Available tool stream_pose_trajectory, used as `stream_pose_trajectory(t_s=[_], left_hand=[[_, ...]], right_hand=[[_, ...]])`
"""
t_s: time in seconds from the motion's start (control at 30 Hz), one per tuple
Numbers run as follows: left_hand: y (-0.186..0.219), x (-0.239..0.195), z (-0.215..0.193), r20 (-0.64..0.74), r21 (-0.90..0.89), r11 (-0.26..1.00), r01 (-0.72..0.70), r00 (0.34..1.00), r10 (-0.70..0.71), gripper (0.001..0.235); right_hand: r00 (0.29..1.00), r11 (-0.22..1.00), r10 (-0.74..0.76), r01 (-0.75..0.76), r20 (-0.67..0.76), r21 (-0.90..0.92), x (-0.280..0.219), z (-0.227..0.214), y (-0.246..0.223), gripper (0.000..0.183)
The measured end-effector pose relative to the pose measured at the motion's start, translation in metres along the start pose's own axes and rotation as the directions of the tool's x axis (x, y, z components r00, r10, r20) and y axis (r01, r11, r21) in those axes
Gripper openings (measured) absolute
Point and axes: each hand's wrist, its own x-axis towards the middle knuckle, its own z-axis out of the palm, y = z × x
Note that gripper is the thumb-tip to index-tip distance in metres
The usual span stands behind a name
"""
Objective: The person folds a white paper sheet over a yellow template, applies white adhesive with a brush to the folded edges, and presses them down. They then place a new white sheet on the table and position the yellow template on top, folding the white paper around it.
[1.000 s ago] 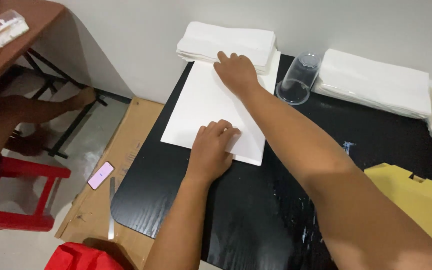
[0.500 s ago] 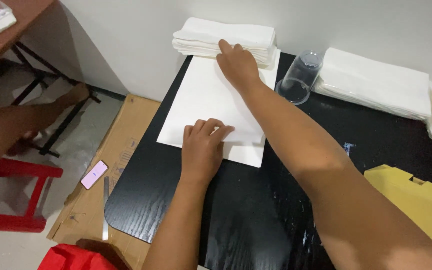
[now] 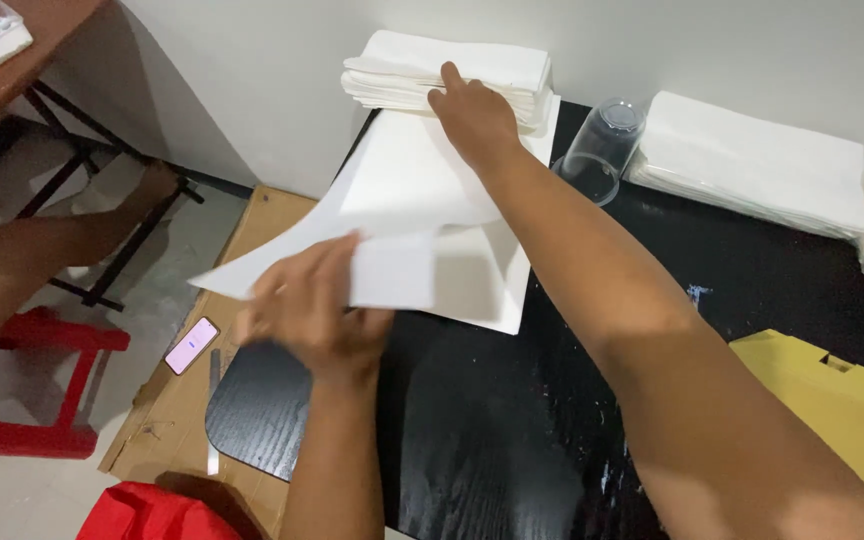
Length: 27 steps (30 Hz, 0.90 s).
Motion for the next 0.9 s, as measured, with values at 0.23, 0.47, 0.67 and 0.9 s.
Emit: stream_pose_trajectory(t_s=[0.23, 0.47, 0.67, 0.9], left_hand=[[-0.003, 0.031, -0.031, -0.34, 0.076, 0.997, 0.028, 0.94, -0.001, 0.017], [0.009, 0.062, -0.116, -0.24, 0.155, 0.983, -0.1, 0.961, 0.136, 0.037], [0.037, 0.055, -0.271, 0.294, 0.082, 0.984, -0.158, 0.947, 0.128, 0.017], [-0.147, -0.104, -0.148, 0.646, 0.567, 0.742, -0.358, 0.752, -0.131, 0.033]], right_hand=[[0.928, 0.621, -0.019, -0.28, 0.372, 0.732, -0.061, -0.11, -0.03, 0.061], [0.905, 0.394, -0.406, 0.046, 0.129, 0.918, -0.259, -0.249, -0.017, 0.101], [0.9, 0.767, -0.127, 0.355, -0.416, 0.534, -0.394, -0.202, 0.017, 0.029], [0.969, 0.576, 0.049, 0.171, -0.243, 0.799, -0.538, -0.2, 0.106, 0.013]])
